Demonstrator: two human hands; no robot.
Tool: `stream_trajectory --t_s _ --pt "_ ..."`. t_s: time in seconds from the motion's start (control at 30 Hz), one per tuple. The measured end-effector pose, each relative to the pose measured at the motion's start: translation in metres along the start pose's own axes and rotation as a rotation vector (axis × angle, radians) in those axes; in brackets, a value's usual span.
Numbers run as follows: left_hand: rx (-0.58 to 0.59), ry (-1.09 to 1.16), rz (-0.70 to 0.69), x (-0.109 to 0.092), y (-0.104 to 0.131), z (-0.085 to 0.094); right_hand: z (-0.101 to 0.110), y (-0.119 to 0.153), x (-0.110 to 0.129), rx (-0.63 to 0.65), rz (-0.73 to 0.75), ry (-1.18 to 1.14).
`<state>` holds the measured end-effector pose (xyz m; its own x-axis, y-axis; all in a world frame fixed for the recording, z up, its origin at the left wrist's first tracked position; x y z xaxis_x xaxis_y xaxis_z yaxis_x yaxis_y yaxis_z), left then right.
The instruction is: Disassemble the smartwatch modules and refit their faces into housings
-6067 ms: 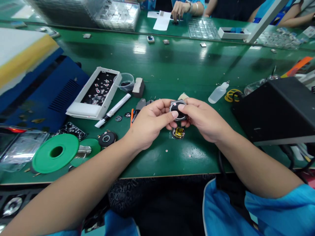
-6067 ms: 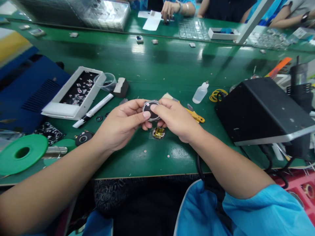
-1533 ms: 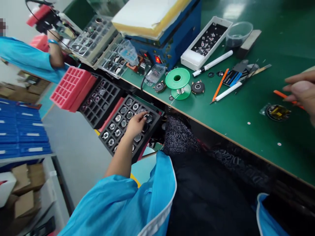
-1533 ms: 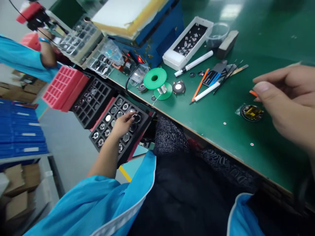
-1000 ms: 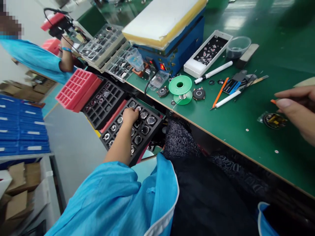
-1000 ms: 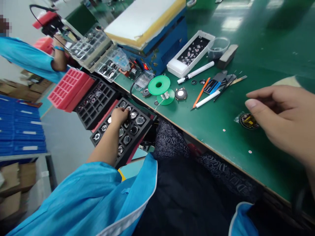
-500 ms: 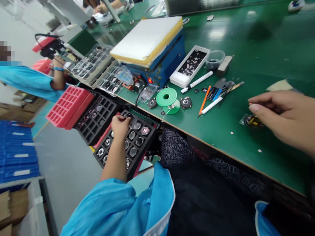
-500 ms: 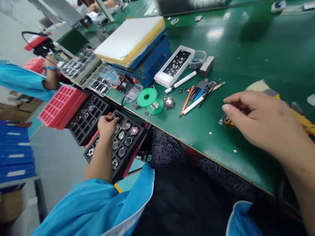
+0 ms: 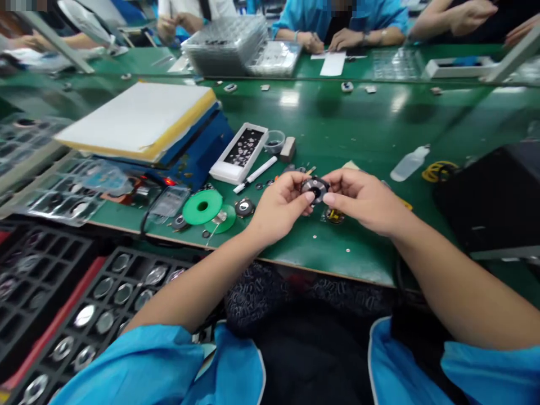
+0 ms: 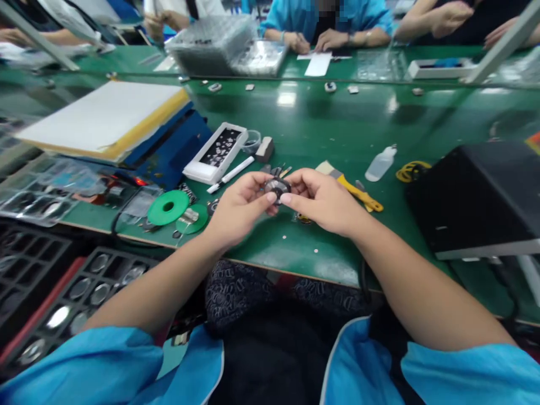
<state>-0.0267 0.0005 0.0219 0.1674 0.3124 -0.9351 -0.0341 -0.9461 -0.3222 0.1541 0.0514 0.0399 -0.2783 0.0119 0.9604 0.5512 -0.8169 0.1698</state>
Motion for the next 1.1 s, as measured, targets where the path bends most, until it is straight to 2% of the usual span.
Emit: stream_trajectory --t_s 0.07,0.13,0.23,0.5,0.8,1.1 --pt "0.031 0.012 -0.003 0.007 -0.033 -0.015 0.014 -0.006 -0.003 -0.163 0.029 -0.004" --pt "0.056 0.035 0.015 0.009 -0.052 -0.026 0.026 -0.010 -0.007 -0.280 0.036 -0.013" --pt "0.047 0.111 0.094 0.015 -0.063 -0.033 0.032 -0.014 -0.012 -0.316 0.026 -0.065" --pt "-0.012 0.256 0.277 0.035 -0.052 -0.025 0.022 -0.009 -0.014 -0.248 -0.053 -0.024" --pt "-0.016 0.310 0.296 0.027 -0.050 -0.027 0.023 -0.008 -0.017 -0.227 -0.067 -0.072" --pt "-0.022 0.296 0.296 0.029 -0.050 -0.029 0.020 -0.007 -0.017 -0.206 -0.096 -0.159"
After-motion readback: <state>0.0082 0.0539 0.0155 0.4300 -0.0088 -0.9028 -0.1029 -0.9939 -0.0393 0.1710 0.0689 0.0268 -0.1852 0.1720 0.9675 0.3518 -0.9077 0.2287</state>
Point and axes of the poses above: each hand's wrist, its own y-axis away from the middle knuckle, its own z-axis out of the back of the hand, x = y × z, the point moved 7 cm from there along -y, towards the middle knuckle, and after that the axes turned 11 degrees about -z, right-handed, at the moved point
